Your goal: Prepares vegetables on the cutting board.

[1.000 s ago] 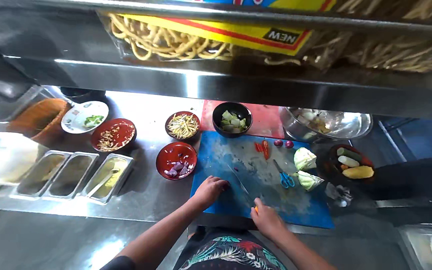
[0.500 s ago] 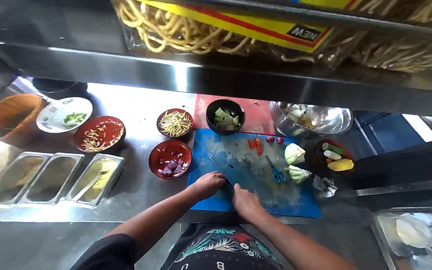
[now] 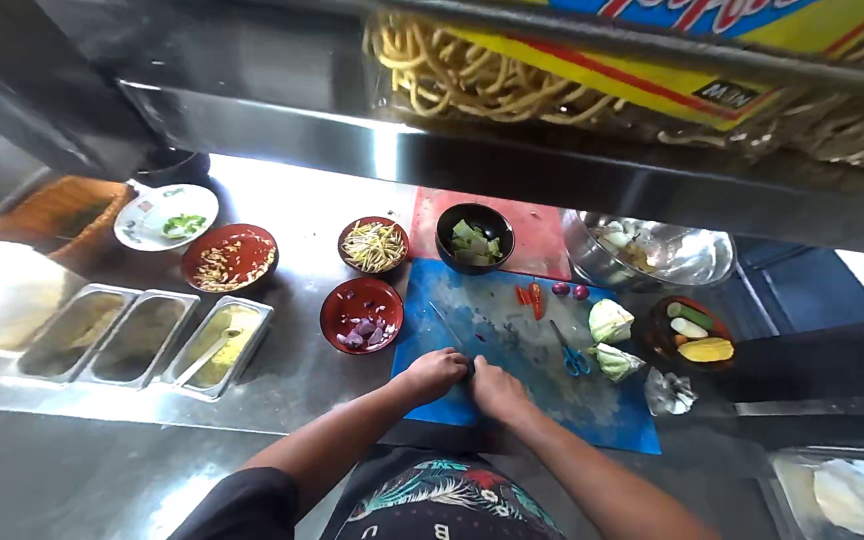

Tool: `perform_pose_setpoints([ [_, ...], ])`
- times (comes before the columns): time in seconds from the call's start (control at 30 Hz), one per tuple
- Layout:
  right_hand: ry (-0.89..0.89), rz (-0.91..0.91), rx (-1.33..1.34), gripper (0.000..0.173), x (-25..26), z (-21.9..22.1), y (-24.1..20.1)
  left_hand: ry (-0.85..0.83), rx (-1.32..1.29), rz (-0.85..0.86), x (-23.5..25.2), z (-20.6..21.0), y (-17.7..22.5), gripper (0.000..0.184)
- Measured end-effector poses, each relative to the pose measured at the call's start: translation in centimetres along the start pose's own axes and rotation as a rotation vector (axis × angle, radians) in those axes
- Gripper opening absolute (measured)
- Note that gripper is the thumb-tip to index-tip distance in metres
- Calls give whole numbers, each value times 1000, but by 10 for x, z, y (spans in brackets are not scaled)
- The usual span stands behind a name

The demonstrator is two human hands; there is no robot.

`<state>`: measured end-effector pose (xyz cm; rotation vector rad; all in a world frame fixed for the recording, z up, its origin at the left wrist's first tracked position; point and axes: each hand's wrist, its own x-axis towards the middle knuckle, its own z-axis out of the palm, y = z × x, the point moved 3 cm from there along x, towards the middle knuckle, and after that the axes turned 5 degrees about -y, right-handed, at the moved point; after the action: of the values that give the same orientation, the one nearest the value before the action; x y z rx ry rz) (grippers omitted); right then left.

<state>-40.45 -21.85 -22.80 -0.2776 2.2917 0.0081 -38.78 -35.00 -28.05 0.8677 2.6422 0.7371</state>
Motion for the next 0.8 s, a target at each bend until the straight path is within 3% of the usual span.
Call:
perform_pose_setpoints([
  [0.07, -40, 24, -13, 36, -13, -7, -2, 21, 4, 2, 1, 4, -4, 24],
  [0.2, 21, 44, 10, 40, -3, 20, 6, 0, -12, -14, 0, 4, -4, 23],
  [0.37, -34, 9, -22, 35, -5, -6, -4, 98, -32, 19, -4, 11, -7, 22],
  [0.53, 40, 34, 1, 39, 7, 19, 5, 131, -35, 20, -6, 14, -11, 23],
  [0.67, -52, 34, -23, 38, -6, -7, -6, 173, -4, 38, -8, 15, -12, 21],
  [0.8, 18, 47, 4, 39, 1, 22, 3, 128, 5, 17, -9, 13, -10, 22],
])
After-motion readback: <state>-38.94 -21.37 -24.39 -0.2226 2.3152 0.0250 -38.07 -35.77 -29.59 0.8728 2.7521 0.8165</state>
